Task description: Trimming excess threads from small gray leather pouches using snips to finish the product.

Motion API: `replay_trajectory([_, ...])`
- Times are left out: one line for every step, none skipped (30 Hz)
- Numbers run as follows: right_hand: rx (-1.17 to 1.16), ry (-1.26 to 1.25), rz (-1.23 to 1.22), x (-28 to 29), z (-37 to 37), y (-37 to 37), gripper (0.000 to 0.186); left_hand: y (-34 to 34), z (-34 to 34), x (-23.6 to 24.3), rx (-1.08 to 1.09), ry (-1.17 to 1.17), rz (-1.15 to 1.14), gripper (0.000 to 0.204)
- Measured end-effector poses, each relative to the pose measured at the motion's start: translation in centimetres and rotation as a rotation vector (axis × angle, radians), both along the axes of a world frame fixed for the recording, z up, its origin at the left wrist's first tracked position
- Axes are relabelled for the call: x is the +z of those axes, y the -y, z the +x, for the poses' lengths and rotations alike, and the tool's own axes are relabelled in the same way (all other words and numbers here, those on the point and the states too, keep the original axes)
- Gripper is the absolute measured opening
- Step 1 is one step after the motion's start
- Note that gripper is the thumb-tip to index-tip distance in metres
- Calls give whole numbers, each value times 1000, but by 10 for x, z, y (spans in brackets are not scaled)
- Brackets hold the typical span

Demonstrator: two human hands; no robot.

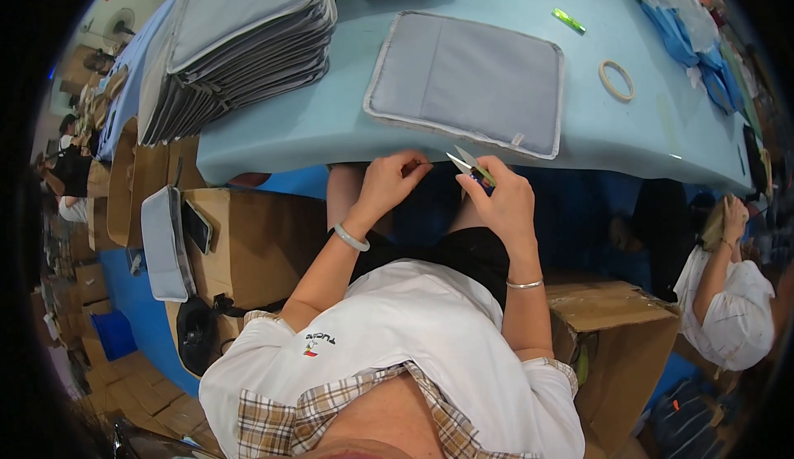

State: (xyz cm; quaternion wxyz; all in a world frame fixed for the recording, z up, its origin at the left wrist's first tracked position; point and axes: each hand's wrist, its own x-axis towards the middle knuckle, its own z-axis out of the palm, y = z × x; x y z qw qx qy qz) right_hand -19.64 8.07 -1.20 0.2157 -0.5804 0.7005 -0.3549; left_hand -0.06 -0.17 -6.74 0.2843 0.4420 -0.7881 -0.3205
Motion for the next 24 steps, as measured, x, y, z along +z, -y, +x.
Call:
replay_trajectory([0, 10, -33, -3, -4, -4, 31, 2, -1, 0, -7, 1, 0, 11])
replay_trajectory([-10, 9, -35, -4, -9, -7, 31, 5, -3, 2, -28, -77, -111, 10])
replay_trajectory([-16, 43, -25, -4, -13, -11, 32, 8, -6, 5, -51, -157, -221, 11])
replay_trajectory([-24, 78, -17, -5, -17, -14, 32, 7, -7, 9, -66, -159, -223, 11])
replay_trajectory([-46, 76, -21, -5, -21, -17, 32, 4, -10, 22, -59, -166, -155, 12])
replay_trajectory([-41, 88, -57, -7, -24, -20, 32, 1, -13, 30, -53, -173, -86, 15])
replay_trajectory([-36, 99, -94, -8, -27, -23, 32, 2, -16, 32, -77, -175, -87, 15])
replay_trajectory([-59, 97, -98, -10, -31, -26, 32, 2, -19, 34, -77, -200, -211, 17])
replay_trajectory([-105, 121, -88, -12, -35, -28, 31, 3, -22, 35, -76, -226, -334, 19])
replay_trajectory([-150, 146, -78, -15, -39, -31, 29, 5, -27, 37, -98, -230, -335, 19])
replay_trajectory([-167, 146, -84, -18, -44, -33, 29, 7, -31, 40, -101, -228, -450, 20])
replay_trajectory([-196, 185, -142, -21, -49, -35, 27, 8, -35, 42, -103, -227, -566, 21])
replay_trajectory([-223, 223, -200, -24, -53, -36, 25, 10, -38, 43, -118, -229, -569, 21])
replay_trajectory([-238, 224, -207, -26, -56, -37, 25, 11, -41, 45, -115, -205, -574, 22])
replay_trajectory([-308, 303, -223, -27, -60, -37, 23, 13, -43, 46, -111, -181, -580, 22])
replay_trajectory([-377, 384, -240, -29, -64, -36, 22, 15, -46, 46, -125, -182, -583, 22])
replay_trajectory([-421, 429, -255, -29, -67, -33, 21, 17, -47, 46, -120, -143, -607, 21])
replay_trajectory([-431, 433, -259, -29, -68, -29, 21, 19, -48, 46, -114, -104, -632, 21])
replay_trajectory([-456, 496, -288, -28, -68, -23, 20, 20, -48, 44, -125, -101, -633, 21])
replay_trajectory([-480, 559, -317, -27, -68, -17, 20, 21, -48, 43, -121, -94, -644, 20])
replay_trajectory([-456, 611, -336, -31, -70, -11, 22, 22, -48, 43, -115, -86, -654, 18])
replay_trajectory([-463, 617, -339, -32, -68, -7, 22, 22, -48, 43, -124, -81, -656, 18])
replay_trajectory([-431, 565, -323, -32, -65, -2, 24, 22, -48, 44, -124, -74, -652, 17])
replay_trajectory([-398, 512, -307, -32, -63, 2, 25, 23, -47, 45, -122, -66, -648, 15])
